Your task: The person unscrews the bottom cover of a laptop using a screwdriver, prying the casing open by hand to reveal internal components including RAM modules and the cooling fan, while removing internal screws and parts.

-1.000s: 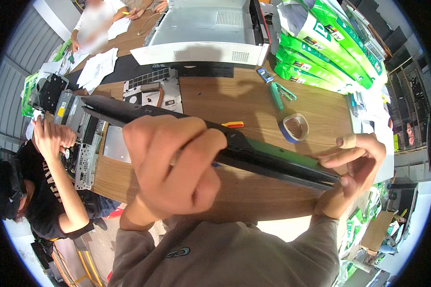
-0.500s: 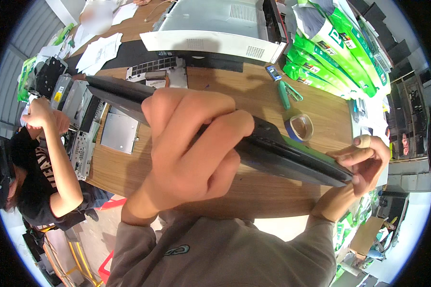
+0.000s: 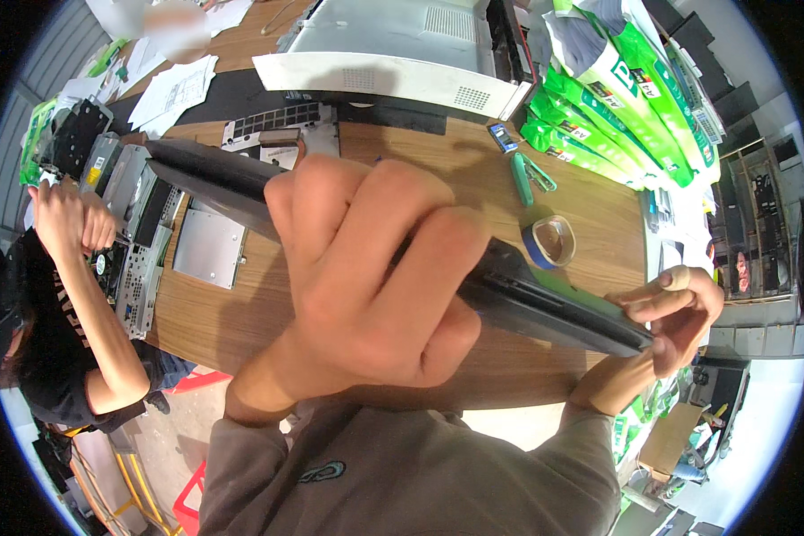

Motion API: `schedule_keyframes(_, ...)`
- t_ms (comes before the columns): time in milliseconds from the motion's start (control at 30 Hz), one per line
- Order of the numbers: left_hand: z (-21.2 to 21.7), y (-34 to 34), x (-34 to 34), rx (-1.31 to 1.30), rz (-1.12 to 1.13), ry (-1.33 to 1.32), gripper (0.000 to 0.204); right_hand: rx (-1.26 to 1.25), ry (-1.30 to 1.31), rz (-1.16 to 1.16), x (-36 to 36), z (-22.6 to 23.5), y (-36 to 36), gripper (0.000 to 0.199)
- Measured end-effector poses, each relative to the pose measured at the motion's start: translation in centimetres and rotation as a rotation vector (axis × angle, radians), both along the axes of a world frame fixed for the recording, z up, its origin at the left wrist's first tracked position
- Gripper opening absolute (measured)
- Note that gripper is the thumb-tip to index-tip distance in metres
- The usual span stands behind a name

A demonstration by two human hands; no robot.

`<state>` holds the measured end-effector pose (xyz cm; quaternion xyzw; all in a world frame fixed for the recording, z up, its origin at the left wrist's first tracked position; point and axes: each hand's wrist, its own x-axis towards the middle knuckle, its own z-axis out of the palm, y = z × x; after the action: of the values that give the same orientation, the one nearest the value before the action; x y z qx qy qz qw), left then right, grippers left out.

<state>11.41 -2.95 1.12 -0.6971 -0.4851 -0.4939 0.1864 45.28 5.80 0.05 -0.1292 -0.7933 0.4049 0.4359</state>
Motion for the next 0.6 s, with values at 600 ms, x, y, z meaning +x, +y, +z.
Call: schedule_keyframes(600, -0.7, -1.6, 1.0, -0.039, 0.067, 0.098, 0.021, -0.068, 0.056, -0.295, -3.6, 1.1, -3.0, 0.063)
